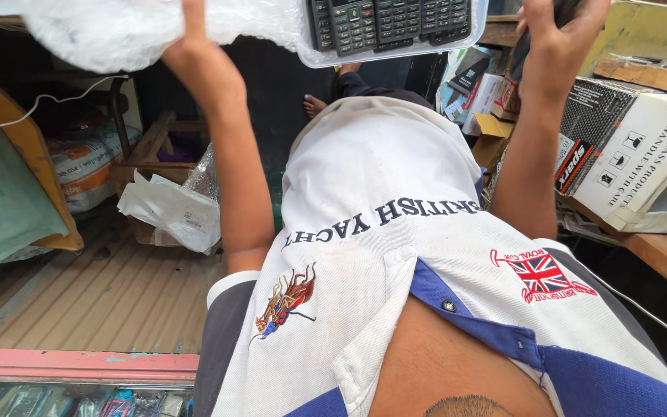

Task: The person sits on the floor and handles multiple black feature phones, picking them up, inspecting them, and placing them into a clear plastic container. The person also handles bubble wrap and adjusts the container while organizing the phones.

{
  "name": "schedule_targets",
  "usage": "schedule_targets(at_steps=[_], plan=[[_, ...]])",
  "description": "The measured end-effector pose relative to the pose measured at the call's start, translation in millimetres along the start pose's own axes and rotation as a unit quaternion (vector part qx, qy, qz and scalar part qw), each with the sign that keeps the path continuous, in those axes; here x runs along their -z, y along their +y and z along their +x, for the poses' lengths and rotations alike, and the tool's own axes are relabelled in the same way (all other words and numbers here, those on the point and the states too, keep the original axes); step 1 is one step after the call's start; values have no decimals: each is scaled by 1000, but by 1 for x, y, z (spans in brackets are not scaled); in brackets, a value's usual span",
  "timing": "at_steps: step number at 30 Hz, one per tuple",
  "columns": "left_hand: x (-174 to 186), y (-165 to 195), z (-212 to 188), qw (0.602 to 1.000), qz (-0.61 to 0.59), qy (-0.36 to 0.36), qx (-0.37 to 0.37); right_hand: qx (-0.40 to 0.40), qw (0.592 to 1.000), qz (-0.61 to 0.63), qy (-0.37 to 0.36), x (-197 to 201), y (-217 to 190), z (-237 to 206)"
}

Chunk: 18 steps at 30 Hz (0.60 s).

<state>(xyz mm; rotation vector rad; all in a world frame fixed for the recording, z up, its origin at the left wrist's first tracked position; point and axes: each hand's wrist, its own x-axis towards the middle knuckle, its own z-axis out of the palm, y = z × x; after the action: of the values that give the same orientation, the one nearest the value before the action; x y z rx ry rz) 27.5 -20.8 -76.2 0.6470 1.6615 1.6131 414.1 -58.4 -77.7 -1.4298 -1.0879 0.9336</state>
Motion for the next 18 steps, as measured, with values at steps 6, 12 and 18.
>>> schedule_targets(at_steps=[6,12,18], plan=[[48,36,-1,960,31,115,-253,-108,965,234,-48,-28,-34,-25],[8,57,-82,923,92,-322,-187,-90,943,220,-234,-104,-73,-48],[-9,49,-59,884,-108,-393,230,-45,976,-128,-170,-114,-88,-45]])
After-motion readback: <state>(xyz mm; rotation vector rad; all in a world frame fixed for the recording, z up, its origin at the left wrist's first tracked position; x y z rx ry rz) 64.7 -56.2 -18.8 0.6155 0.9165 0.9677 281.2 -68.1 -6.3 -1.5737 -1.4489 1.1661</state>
